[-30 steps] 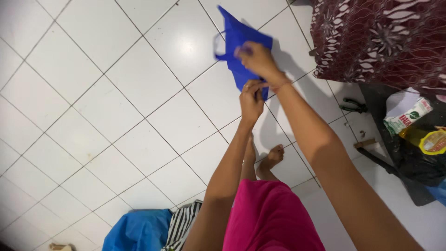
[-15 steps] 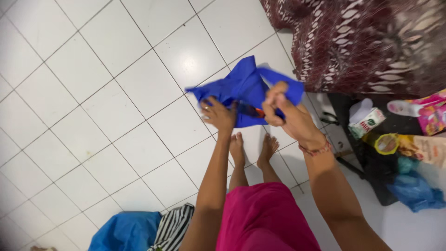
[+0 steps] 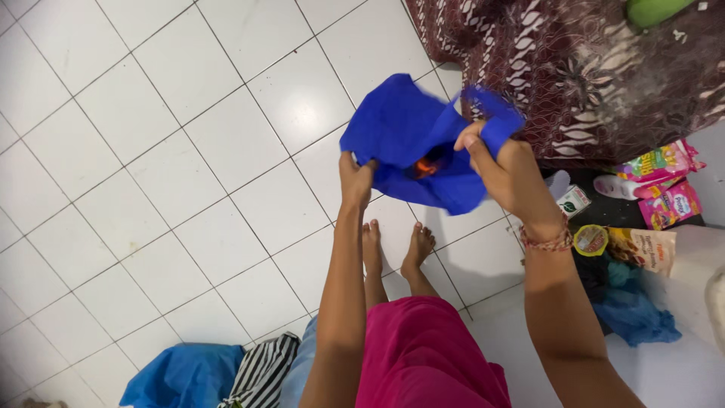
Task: The person unpacks groceries from a blue tote bag and a white plastic bag, placing items such as soap, snacks, and mangos onto a table.
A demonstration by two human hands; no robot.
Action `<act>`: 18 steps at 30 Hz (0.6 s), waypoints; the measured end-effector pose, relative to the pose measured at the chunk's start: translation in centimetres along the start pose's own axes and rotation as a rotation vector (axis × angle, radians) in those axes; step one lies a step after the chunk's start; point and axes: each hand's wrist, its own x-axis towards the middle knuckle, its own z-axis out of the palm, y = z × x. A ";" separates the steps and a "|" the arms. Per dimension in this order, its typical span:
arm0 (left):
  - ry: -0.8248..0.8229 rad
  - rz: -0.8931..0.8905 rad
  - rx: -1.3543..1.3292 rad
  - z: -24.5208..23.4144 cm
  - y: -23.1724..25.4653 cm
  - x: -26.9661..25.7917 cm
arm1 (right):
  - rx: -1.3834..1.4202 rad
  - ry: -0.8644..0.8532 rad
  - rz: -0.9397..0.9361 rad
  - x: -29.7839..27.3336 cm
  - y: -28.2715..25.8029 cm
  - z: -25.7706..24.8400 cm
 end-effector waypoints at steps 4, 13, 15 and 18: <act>-0.173 0.104 0.010 2.7 8.3 -4.3 | -0.421 0.002 -0.197 -0.3 0.4 -1.8; -0.240 0.167 0.226 0.0 15.6 -8.9 | -0.208 -0.084 -0.510 -3.3 -0.8 0.6; -0.301 0.209 0.213 -0.4 18.3 -10.6 | -0.276 -0.242 -0.643 0.5 1.0 5.3; -0.351 0.227 0.449 -0.8 23.1 -12.8 | -0.398 -0.531 -0.204 5.0 3.6 10.1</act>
